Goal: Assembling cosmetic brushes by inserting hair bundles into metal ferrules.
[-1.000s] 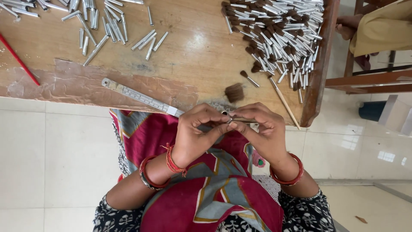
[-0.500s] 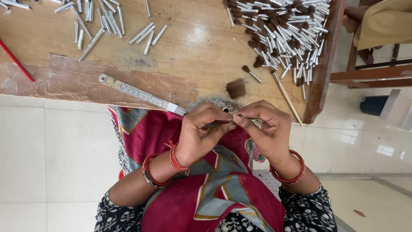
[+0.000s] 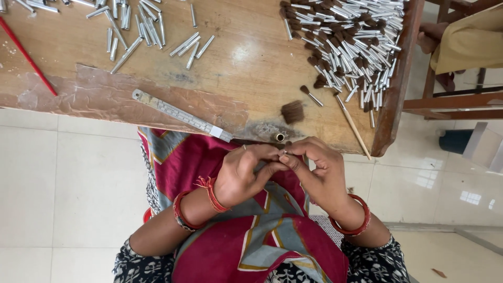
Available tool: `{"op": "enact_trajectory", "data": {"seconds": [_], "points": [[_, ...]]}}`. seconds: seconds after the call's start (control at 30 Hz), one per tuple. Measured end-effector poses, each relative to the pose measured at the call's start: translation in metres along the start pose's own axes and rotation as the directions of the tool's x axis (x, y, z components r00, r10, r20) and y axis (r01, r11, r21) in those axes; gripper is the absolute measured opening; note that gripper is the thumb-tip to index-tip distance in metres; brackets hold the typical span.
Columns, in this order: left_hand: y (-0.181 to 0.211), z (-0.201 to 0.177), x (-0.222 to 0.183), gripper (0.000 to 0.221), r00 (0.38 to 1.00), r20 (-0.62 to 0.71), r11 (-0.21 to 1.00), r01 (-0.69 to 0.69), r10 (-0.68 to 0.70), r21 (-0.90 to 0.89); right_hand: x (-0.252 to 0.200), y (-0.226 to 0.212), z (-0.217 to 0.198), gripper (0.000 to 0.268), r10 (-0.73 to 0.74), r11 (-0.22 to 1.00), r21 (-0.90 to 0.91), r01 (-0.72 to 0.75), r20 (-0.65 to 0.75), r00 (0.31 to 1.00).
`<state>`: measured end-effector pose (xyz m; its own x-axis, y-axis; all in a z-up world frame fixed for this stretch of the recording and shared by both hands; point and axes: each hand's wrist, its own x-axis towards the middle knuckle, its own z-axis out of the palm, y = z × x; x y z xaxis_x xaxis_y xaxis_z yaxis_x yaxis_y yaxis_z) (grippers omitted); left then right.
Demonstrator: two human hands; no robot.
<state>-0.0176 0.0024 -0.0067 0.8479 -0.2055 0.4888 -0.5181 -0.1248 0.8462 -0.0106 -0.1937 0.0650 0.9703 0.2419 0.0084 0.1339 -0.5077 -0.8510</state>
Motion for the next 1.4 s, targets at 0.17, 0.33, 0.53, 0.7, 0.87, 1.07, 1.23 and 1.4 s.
{"op": "enact_trajectory", "data": {"seconds": [0.17,0.33,0.53,0.7,0.87,1.07,1.23,1.4], "points": [[-0.001,-0.026,0.001,0.035,0.884,0.235,0.835,-0.461,0.403,0.300,-0.005,-0.004,0.015,0.008,0.058,0.998,0.007,-0.058,0.040,0.998],[-0.008,-0.060,-0.008,0.027,0.861,0.333,0.778,-0.497,0.385,0.385,0.002,-0.016,0.039,0.016,-0.070,0.994,-0.085,0.069,-0.003,0.998],[-0.006,-0.097,-0.009,0.028,0.957,0.126,0.743,-0.284,0.263,0.606,0.008,-0.012,0.064,0.026,-0.247,0.956,-0.168,0.239,-0.028,0.969],[-0.017,-0.110,-0.012,0.036,0.976,0.131,0.719,-0.216,0.172,0.661,0.015,-0.007,0.076,0.027,-0.332,0.920,-0.239,0.310,-0.057,0.942],[-0.018,-0.112,-0.013,0.038,0.977,0.139,0.728,-0.213,0.162,0.652,0.017,0.000,0.080,0.028,-0.321,0.916,-0.266,0.300,-0.041,0.946],[-0.019,-0.112,-0.014,0.038,0.980,0.129,0.753,-0.199,0.152,0.627,0.020,0.000,0.083,0.029,-0.322,0.916,-0.258,0.306,-0.021,0.946],[-0.017,-0.113,-0.013,0.037,0.980,0.127,0.757,-0.201,0.156,0.622,0.021,-0.002,0.085,0.027,-0.324,0.915,-0.255,0.312,-0.008,0.946],[-0.014,-0.106,-0.007,0.031,0.986,0.057,0.763,-0.158,0.157,0.627,0.022,-0.008,0.079,0.028,-0.343,0.906,-0.265,0.330,0.000,0.940]]}}
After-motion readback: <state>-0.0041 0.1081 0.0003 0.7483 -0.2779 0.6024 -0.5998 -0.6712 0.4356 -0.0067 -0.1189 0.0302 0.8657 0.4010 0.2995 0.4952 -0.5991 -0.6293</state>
